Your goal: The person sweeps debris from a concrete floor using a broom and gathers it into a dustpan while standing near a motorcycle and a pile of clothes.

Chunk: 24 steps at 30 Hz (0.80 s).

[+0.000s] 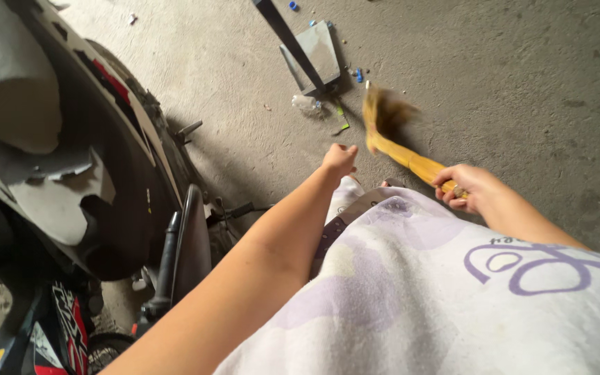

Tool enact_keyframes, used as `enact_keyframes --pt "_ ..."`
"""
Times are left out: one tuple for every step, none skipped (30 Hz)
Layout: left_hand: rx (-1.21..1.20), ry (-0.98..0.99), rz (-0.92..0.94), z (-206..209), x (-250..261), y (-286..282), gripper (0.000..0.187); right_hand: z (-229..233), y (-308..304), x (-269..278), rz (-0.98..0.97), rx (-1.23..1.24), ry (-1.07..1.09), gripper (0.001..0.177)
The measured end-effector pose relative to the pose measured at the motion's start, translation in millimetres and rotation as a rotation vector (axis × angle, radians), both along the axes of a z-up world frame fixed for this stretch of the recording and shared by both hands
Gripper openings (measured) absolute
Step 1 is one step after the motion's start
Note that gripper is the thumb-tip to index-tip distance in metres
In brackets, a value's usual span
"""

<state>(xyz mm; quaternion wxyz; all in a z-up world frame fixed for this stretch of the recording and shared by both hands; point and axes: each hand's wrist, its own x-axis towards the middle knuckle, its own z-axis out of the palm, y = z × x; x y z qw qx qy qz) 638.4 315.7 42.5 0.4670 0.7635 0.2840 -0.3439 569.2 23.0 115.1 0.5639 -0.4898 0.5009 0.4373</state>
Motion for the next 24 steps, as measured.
enact_keyframes --pt "0.024 -0.007 0.001 -3.2 5.7 2.1 0.061 6.5 -9.1 2.6 0.001 0.037 -0.024 0.024" --pt "0.049 -0.014 0.001 -7.8 12.6 5.6 0.062 15.2 -16.9 5.6 0.002 0.072 -0.05 0.023" --pt "0.07 -0.026 -0.002 -13.6 24.0 8.1 0.063 28.2 -25.5 2.2 0.015 0.042 -0.105 0.024" --pt "0.111 -0.079 -0.005 -20.0 35.0 13.1 0.065 43.5 -32.8 -6.4 0.03 0.01 -0.161 0.026" --pt "0.15 -0.132 -0.01 -26.6 45.8 18.8 0.068 57.4 -37.6 -12.4 0.016 -0.048 -0.126 0.027" --pt "0.188 -0.186 -0.016 -32.2 57.7 23.7 0.071 69.4 -41.5 -17.3 0.001 -0.106 -0.09 0.028" --pt "0.211 -0.198 -0.024 -35.5 71.7 29.4 0.074 77.9 -45.0 -21.8 -0.051 -0.188 -0.051 0.027" --pt "0.234 -0.21 -0.031 -35.5 86.2 35.4 0.077 79.6 -44.6 -26.2 -0.104 -0.27 -0.012 0.027" --pt "0.261 -0.219 -0.028 -31.8 98.0 41.0 0.081 74.8 -45.4 -24.7 -0.158 -0.269 0.004 0.028" --pt "0.25 -0.201 -0.008 -25.4 108.4 43.7 0.083 67.3 -51.6 -21.6 -0.213 -0.267 0.019 0.028" --pt "0.243 -0.189 0.011 -15.7 122.5 48.8 0.085 53.7 -56.3 -15.2 -0.269 -0.259 0.028 0.028" --pt "0.237 -0.178 0.03 -5.0 135.9 53.8 0.087 37.7 -62.1 -7.9 -0.217 -0.306 0.014 0.027" --pt "0.232 -0.234 0.055 5.2 146.8 59.0 0.091 20.4 -69.3 -0.7 -0.158 -0.352 0.005 0.026" --pt "0.227 -0.291 0.081 14.4 159.8 63.7 0.094 0.3 -73.2 7.1 -0.099 -0.398 -0.005 0.025" --pt "0.227 -0.34 0.115 21.9 167.8 70.9 0.097 -22.1 -75.1 18.9 -0.006 -0.426 0.062 0.023" --pt "0.228 -0.339 0.136 28.2 176.0 77.9 0.099 -44.0 -74.7 31.7 0.088 -0.454 0.128 0.021" --pt "0.23 -0.341 0.163 34.0 187.8 83.3 0.101 -68.0 -64.5 48.8 0.044 -0.388 0.075 0.019" --pt "0.231 -0.344 0.189 38.7 198.5 88.8 0.103 -82.1 -54.8 64.4 0.0 -0.321 0.025 0.018" --pt "0.221 -0.364 0.206 42.5 206.8 94.3 0.105 -94.4 -43.6 78.9 0.048 -0.39 0.027 0.017" --pt "0.211 -0.383 0.222 44.8 214.2 98.5 0.107 -104.5 -22.7 94.5 0.096 -0.459 0.027 0.017" --pt "0.199 -0.405 0.236 45.8 221.1 100.6 0.109 -105.7 -5.6 109.3 0.16 -0.432 0.018 0.015" --pt "0.204 -0.411 0.248 46.1 227.3 102.3 0.11 -101.3 10.9 123.8 0.225 -0.405 0.01 0.014" --pt "0.208 -0.417 0.26 46.0 232.8 102.9 0.111 -91.5 23.6 138.6 0.296 -0.376 0.001 0.013" --pt "0.213 -0.423 0.272 45.6 236.5 103.0 0.112 -77.8 33.0 153.3 0.368 -0.347 -0.008 0.011"
